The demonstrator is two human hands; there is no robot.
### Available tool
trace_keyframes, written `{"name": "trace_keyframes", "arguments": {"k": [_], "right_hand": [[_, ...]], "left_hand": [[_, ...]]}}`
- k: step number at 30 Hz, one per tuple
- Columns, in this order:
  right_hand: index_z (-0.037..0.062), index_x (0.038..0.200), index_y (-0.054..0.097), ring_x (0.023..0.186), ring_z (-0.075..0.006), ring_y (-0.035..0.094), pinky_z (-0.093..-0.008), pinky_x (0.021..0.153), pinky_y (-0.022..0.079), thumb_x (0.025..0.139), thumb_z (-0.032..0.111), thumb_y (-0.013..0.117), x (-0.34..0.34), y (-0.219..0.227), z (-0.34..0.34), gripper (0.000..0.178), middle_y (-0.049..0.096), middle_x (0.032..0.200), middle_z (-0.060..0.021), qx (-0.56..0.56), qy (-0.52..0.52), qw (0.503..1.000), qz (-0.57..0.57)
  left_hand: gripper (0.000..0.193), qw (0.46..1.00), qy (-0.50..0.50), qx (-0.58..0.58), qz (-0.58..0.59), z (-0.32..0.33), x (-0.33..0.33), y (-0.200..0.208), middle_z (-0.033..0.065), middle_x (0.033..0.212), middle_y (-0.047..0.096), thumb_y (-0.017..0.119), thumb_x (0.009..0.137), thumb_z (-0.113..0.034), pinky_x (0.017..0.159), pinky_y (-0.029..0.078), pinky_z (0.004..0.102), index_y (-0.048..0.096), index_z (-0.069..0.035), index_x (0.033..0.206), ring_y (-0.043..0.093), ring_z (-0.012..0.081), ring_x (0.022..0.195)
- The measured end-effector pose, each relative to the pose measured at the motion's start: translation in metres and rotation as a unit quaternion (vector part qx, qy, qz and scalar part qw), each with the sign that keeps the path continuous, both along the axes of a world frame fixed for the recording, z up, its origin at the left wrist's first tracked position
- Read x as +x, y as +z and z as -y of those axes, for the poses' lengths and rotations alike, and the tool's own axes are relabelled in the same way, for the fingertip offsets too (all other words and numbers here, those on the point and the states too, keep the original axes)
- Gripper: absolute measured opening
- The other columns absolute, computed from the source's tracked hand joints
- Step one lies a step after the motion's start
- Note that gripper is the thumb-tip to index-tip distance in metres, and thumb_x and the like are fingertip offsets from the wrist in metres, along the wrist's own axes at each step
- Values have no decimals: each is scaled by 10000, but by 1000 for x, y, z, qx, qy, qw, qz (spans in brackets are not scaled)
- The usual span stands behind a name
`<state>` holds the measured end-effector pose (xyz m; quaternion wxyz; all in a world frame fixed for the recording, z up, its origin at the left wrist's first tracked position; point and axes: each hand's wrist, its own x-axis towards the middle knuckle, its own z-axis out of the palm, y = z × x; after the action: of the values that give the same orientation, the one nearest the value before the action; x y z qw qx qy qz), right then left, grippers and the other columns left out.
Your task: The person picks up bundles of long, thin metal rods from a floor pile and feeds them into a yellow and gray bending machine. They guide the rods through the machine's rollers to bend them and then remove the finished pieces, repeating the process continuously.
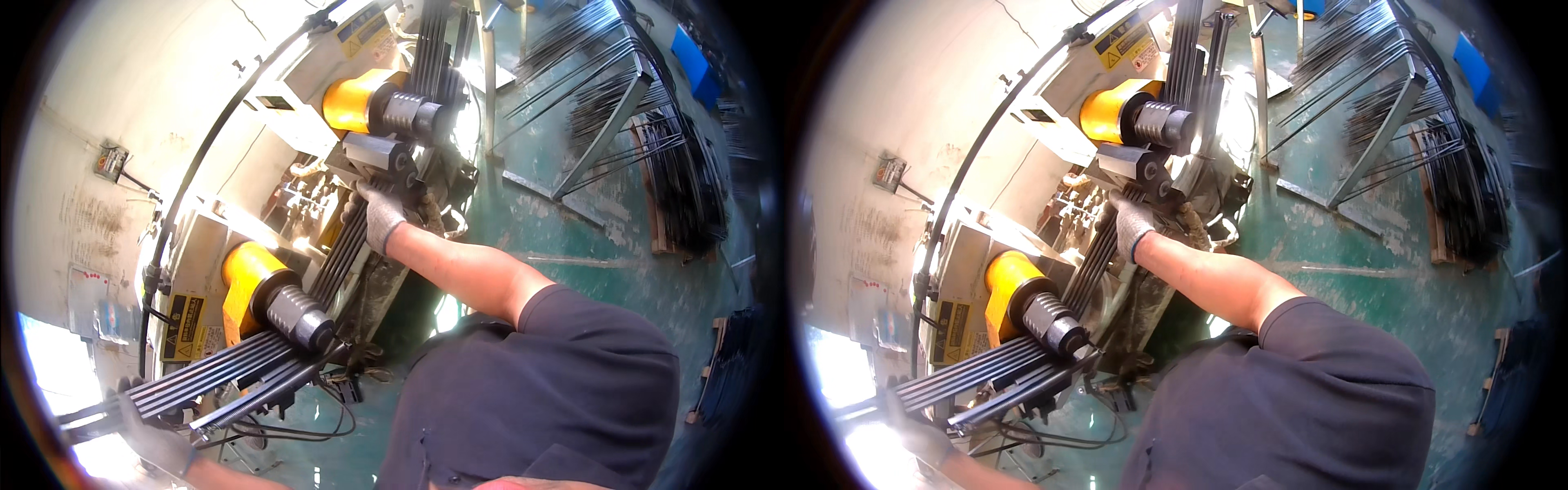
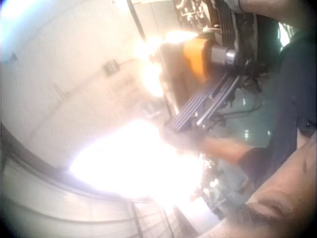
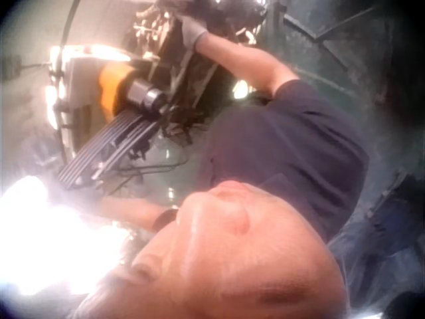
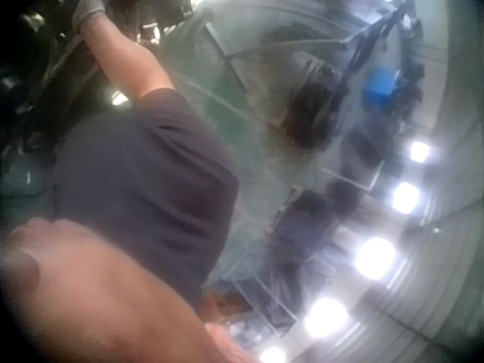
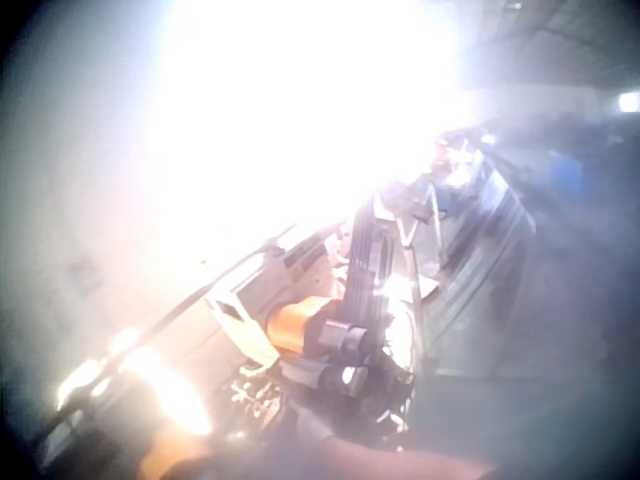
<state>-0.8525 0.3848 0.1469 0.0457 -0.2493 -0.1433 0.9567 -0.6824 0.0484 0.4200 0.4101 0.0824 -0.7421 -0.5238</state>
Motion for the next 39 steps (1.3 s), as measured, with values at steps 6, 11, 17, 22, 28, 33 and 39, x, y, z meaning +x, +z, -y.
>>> {"name": "trace_keyframes", "arguments": {"k": [6, 11, 17, 22, 28, 33, 39], "right_hand": [[46, 944, 570, 544, -171, 537, -339, 521, 508, 966, 180, 557, -1, -2, -3, 136, 519, 655, -26, -9, 25, 999, -24], [36, 951, 575, 550, -174, 540, -345, 529, 511, 965, 175, 558, -4, -7, -6, 140, 521, 657, -29, -13, 18, 999, -31], [34, 943, 581, 548, -183, 547, -352, 527, 513, 956, 164, 570, 2, 1, -3, 131, 527, 661, -33, 6, 16, 999, -34], [32, 941, 579, 542, -183, 547, -357, 521, 511, 953, 163, 574, 0, -5, -3, 132, 528, 662, -36, -13, 16, 999, -38], [56, 933, 576, 546, -173, 542, -350, 537, 512, 955, 171, 567, 3, -2, -3, 117, 532, 668, -21, 0, 35, 999, -34], [69, 929, 557, 563, -170, 543, -350, 555, 509, 957, 180, 563, -3, -11, 1, 114, 538, 683, -23, -19, 34, 998, -41], [56, 932, 565, 564, -183, 544, -354, 553, 509, 956, 173, 563, -6, -16, -4, 120, 539, 685, -35, -10, 9, 999, -41]], "left_hand": [[323, 992, -43, -112, 44, -72, -36, 28, 111, 993, 600, 529, 955, -176, 859, 449, 316, 570, 59, 1172, 577, 183, 912], [327, 972, -89, -202, 78, -119, -63, 25, 106, 972, 593, 536, 945, -127, 837, 447, 298, 543, 89, 1192, 571, 160, 887], [392, 975, -92, -175, 96, -105, -65, 24, 119, 996, 608, 550, 921, -57, 869, 463, 284, 474, 83, 1279, 602, 181, 904], [390, 977, -117, -160, 79, -102, -67, 22, 118, 995, 609, 557, 911, -40, 851, 475, 289, 477, 79, 1274, 603, 184, 898], [382, 983, -82, -146, 78, -122, -60, 34, 121, 995, 619, 580, 904, -56, 824, 491, 294, 502, 65, 1258, 617, 200, 876], [381, 979, -41, -198, 27, -121, -64, 59, 117, 1040, 647, 598, 912, -130, 861, 481, 289, 554, 31, 1254, 636, 194, 914], [326, 967, 18, -249, 54, -114, -78, 54, 101, 1015, 686, 567, 931, -162, 838, 491, 272, 618, -9, 1214, 660, 157, 896]]}}
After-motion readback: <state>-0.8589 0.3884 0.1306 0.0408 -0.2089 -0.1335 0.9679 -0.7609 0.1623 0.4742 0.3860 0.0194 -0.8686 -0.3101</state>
